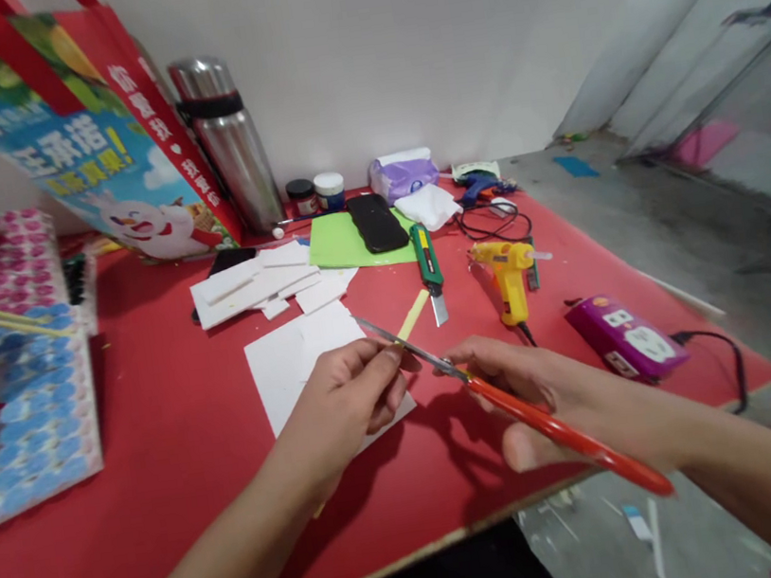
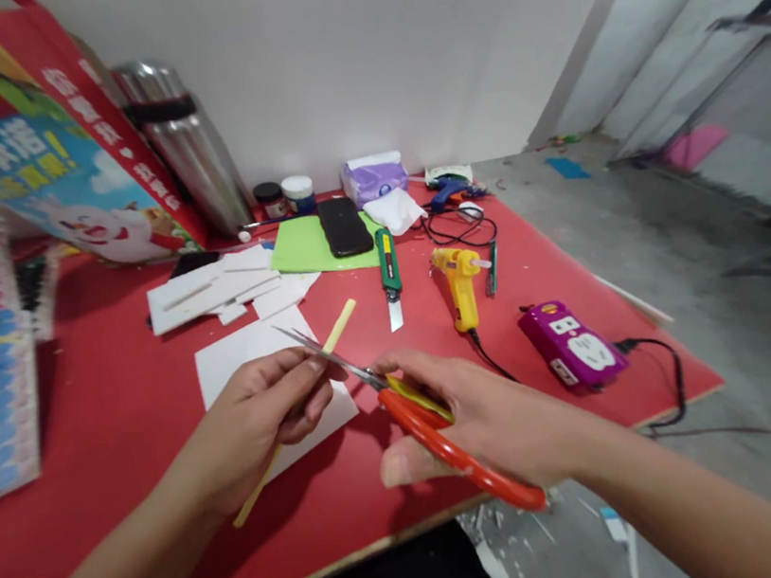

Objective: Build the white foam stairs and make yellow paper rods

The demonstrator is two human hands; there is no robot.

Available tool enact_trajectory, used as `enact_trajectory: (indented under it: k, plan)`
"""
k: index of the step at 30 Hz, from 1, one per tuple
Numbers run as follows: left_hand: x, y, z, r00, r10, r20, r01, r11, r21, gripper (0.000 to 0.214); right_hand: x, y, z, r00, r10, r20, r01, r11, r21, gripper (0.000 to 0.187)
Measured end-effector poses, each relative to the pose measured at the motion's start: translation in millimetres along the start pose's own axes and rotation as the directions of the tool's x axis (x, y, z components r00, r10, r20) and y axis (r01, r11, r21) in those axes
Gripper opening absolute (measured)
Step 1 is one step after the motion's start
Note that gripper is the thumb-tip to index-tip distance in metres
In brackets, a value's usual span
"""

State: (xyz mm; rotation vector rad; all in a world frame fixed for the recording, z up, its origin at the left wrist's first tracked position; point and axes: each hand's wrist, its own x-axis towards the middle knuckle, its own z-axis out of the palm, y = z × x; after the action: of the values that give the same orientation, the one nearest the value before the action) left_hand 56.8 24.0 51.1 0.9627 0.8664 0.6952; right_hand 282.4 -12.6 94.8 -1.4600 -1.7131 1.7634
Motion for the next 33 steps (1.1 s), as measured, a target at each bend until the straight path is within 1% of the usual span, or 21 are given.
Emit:
enact_trajectory:
  k: [3, 6, 12, 16, 21, 24, 30, 33]
  plan:
    - [2, 2, 1.9, 1.000, -0.030, 0.000, 0.030, 1.000, 0.008, 0.021, 0, -2, 1, 1.000, 0.016, -0.001, -0.016, 0.999, 0.030, 0.052]
    - [5, 1, 5.2, 0.997, -0.080, -0.010, 0.080, 0.997, 0.012, 0.019, 0, 0, 2, 0.998, 0.058, -0.002, -0.058, 0.997, 0.049, 0.045]
    - [10, -11, 13.7, 0.979, -0.204, 0.000, 0.204, 0.979, -0.026, 0.021, -2, 9, 1, 0.993, 0.113, -0.037, -0.111, 0.993, 0.042, 0.042]
    - [12, -15, 19.4, 0.974, -0.225, 0.011, 0.225, 0.974, -0.040, 0.025, -6, 12, -1, 0.988, 0.144, -0.054, -0.143, 0.989, 0.034, 0.044]
    - [13, -15, 24.4, 0.969, -0.247, 0.012, 0.247, 0.967, -0.058, 0.022, -8, 17, -1, 0.981, 0.192, 0.007, -0.191, 0.968, 0.163, 0.048]
    - [14, -18, 24.8, 0.962, -0.274, 0.015, 0.274, 0.959, -0.069, 0.024, -9, 19, -1, 0.974, 0.222, 0.033, -0.224, 0.953, 0.205, 0.050]
    - [15, -23, 21.1, 0.947, -0.321, 0.018, 0.321, 0.942, -0.100, 0.026, -8, 19, -2, 0.971, 0.228, 0.071, -0.238, 0.951, 0.199, 0.052]
    - [16, -26, 20.3, 0.947, -0.321, 0.029, 0.322, 0.941, -0.104, 0.024, -6, 19, -3, 0.968, 0.241, 0.076, -0.251, 0.950, 0.186, 0.054]
